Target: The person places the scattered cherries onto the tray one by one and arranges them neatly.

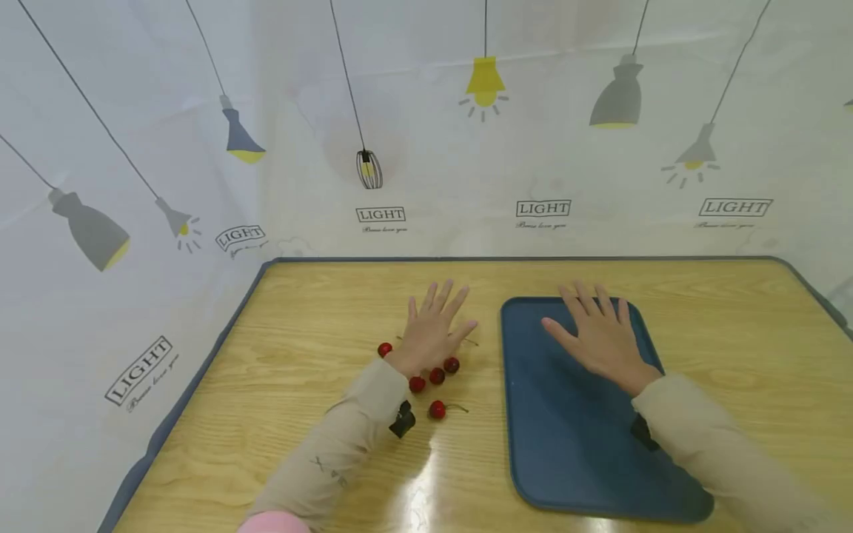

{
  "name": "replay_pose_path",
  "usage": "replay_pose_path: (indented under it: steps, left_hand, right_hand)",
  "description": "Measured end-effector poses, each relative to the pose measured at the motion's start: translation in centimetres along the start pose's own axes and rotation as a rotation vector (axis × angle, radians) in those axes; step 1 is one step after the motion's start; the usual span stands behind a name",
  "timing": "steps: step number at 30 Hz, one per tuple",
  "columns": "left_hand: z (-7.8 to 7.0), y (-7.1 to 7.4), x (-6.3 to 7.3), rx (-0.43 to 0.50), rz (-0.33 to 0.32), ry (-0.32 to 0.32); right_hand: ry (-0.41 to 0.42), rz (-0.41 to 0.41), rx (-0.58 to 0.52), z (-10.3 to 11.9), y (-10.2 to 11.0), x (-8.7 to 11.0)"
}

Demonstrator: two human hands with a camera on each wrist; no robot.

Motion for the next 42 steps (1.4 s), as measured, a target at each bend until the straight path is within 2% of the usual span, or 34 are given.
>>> replay_pose_path:
  steps: [4,8,17,22,25,28,37,42]
  left_hand:
    - [0.3,0.0,-0.2,0.072,0.004,-0.025]
    - [0.4,-0.2,-0.4,0.08,0.007,-0.058]
    - [-0.8,-1.4,-0.7,0.111,0.087,-0.166]
    - [-1.3,-1.8,-0.8,0.13,0.098,-0.19]
    - [-1.3,-2.0,-0.9,0.139,0.095,-0.188]
    - [-1.2,-2.3,-1.0,0.15,0.101,-0.176]
    - [-0.8,-2.7,-1.3,0.205,0.109,-0.125]
    - [-0.7,-3.0,-1.5,0.211,0.098,-0.094]
  right_hand:
    - [-0.015,0.001,-0.008,-1.2,0.7,0.3]
    - [-0.043,0.024,-0.018,-2.9,1.2,0.6]
    - [-0.088,0.048,-0.045,-6.7,2.3,0.8]
    - [-0.041,0.029,-0.049,-8.0,2.6,0.9]
    - [-0.001,0.017,-0.098,-8.5,3.0,1.0]
    - [-0.005,0.022,-0.162,-9.1,3.3,1.2]
    - [-0.112,0.04,-0.289,-11.5,3.7,2.0]
    - [-0.132,0.019,-0.311,-12.4,4.0,2.6]
Point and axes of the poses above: each hand's wrist, its own x-axis away from the middle knuckle, its own y-axis out of the back of the hand, z = x × y, the point moved 10 cm from there along -x, towards the middle knuckle, and after that the axes turned 15 degrees about -x, right-handed, at the moved point
